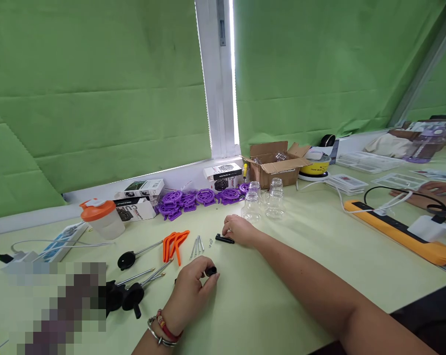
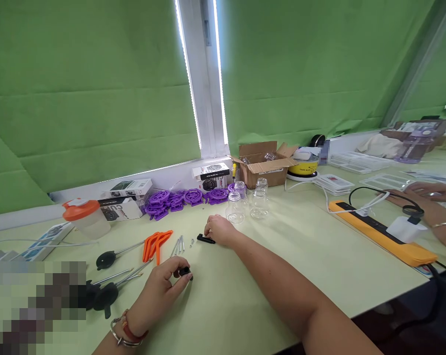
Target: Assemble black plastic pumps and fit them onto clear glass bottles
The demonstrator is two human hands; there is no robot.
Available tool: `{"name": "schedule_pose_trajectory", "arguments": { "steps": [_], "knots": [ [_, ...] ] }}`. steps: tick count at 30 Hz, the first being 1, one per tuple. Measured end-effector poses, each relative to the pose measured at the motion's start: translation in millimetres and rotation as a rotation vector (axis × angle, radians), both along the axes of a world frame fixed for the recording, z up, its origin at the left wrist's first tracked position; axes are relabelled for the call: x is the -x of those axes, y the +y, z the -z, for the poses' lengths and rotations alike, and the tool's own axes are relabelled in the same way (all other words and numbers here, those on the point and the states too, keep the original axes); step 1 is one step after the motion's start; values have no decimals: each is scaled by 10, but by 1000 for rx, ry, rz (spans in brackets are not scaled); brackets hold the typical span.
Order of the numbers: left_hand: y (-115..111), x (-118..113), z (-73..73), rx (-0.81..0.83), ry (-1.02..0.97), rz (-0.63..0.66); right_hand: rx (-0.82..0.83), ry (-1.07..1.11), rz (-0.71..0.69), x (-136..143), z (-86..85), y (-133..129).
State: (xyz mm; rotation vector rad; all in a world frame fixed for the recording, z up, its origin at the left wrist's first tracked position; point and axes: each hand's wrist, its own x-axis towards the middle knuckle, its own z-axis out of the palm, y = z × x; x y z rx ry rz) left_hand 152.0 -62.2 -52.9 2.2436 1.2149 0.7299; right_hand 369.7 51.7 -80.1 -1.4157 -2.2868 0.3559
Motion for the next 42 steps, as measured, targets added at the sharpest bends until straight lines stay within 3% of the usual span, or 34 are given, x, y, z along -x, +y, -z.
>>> {"name": "schedule_pose_trajectory", "arguments": {
  "steps": [17, 21, 23, 26, 30, 42],
  "knots": [
    [3, -6, -25, 4, 43, 3, -21, 35, -17, 37, -8, -39],
    [0, -5, -24, 0, 42, 0, -62, 91, 0, 27, -101, -167],
    [-5, -12, -31, 4, 40, -1, -77, 189, -46, 42, -204, -333],
    [-6, -24, -41, 9, 25, 0, -3, 360, -267, 116, -376, -646],
    [10, -26, -28, 7, -6, 1, 29, 365, -420, 255, -493, -922],
    [14, -13, -15, 22, -16, -3, 83, 408, -451, 255, -362, -814]
  ]
}}
